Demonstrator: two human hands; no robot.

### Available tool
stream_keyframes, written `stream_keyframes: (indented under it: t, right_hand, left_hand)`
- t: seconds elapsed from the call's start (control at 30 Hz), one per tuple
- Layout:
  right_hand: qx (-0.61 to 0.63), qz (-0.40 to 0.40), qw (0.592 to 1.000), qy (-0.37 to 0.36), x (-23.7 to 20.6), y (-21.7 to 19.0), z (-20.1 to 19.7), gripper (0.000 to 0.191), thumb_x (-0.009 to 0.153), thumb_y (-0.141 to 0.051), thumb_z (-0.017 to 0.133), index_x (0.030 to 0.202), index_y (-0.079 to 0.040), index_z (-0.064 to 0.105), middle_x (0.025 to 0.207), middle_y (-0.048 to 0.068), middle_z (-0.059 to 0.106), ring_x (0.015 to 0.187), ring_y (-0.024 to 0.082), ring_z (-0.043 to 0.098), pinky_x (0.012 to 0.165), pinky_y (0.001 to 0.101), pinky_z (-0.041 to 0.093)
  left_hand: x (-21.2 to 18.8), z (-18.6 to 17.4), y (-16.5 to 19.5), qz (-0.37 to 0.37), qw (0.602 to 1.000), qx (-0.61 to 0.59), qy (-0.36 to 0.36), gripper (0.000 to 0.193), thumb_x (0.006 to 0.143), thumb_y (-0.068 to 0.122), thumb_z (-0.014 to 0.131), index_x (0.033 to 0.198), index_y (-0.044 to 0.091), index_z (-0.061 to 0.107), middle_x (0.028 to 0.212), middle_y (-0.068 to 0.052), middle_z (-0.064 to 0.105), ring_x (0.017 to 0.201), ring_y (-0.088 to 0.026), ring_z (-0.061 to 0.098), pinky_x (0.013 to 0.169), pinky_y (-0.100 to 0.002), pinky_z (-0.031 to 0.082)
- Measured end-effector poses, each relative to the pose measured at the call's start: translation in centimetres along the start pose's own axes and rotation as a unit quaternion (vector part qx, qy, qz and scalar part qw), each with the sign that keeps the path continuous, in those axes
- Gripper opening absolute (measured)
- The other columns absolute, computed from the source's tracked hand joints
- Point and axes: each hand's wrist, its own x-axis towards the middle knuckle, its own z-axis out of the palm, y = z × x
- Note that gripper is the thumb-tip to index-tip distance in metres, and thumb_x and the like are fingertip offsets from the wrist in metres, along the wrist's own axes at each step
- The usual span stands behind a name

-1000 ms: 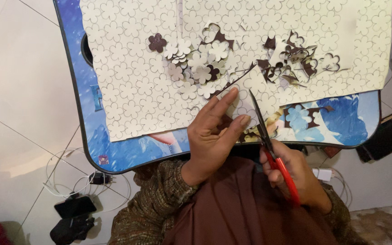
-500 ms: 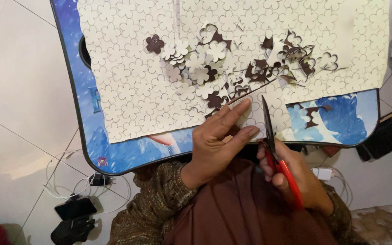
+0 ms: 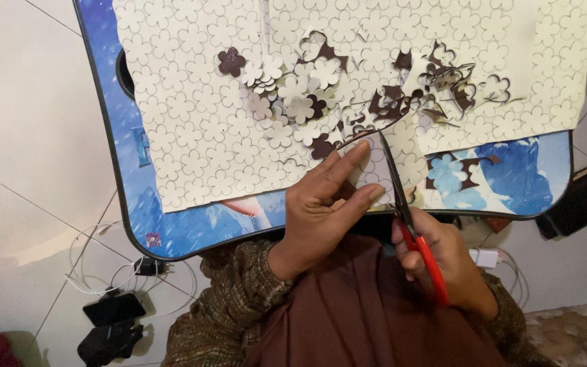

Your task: The person uses red-handled scissors to cut flower-shaped pieces from a white sheet with pre-drawn outlines. They hold the sheet with the left hand and cut along the lines with the right hand, placing finished pieces on the table.

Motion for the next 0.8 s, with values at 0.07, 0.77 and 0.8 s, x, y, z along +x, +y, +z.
stream_keyframes:
  t: [0.07, 0.77, 0.8]
  right_hand:
    - [0.005, -0.009, 1.0, -0.004, 0.2, -0.2, 0.0, 0.081, 0.08, -0.083, 0.053, 0.103, -0.006, 0.059, 0.062, 0.0, 0.058, 0.05, 0.009, 0.059, 0.045, 0.0256, 0.046]
    - [0.107, -0.004, 0.993, 0.045, 0.2, 0.2, -0.2, 0.087, 0.084, -0.082, 0.054, 0.11, 0.001, 0.057, 0.069, 0.005, 0.052, 0.057, 0.014, 0.05, 0.052, 0.03, 0.046]
    - [0.085, -0.022, 0.995, 0.037, 0.3, -0.1, -0.3, 0.087, 0.086, -0.082, 0.051, 0.113, 0.001, 0.056, 0.072, 0.005, 0.053, 0.06, 0.013, 0.052, 0.054, 0.029, 0.047]
  left_hand:
    - [0.2, -0.2, 0.1, 0.004, 1.0, 0.0, -0.014, 0.054, 0.096, 0.004, 0.08, 0.147, 0.008, 0.06, 0.12, -0.01, 0.073, 0.074, 0.0, 0.062, 0.069, -0.017, 0.052]
    - [0.4, -0.2, 0.8, -0.003, 0.999, 0.019, -0.034, 0.043, 0.102, 0.01, 0.075, 0.143, 0.014, 0.063, 0.134, -0.015, 0.073, 0.109, -0.014, 0.074, 0.093, -0.025, 0.063]
    - [0.5, -0.2, 0.9, -0.002, 0.998, 0.046, -0.037, 0.04, 0.101, 0.01, 0.074, 0.14, 0.013, 0.065, 0.126, -0.013, 0.075, 0.105, -0.012, 0.074, 0.098, -0.026, 0.06]
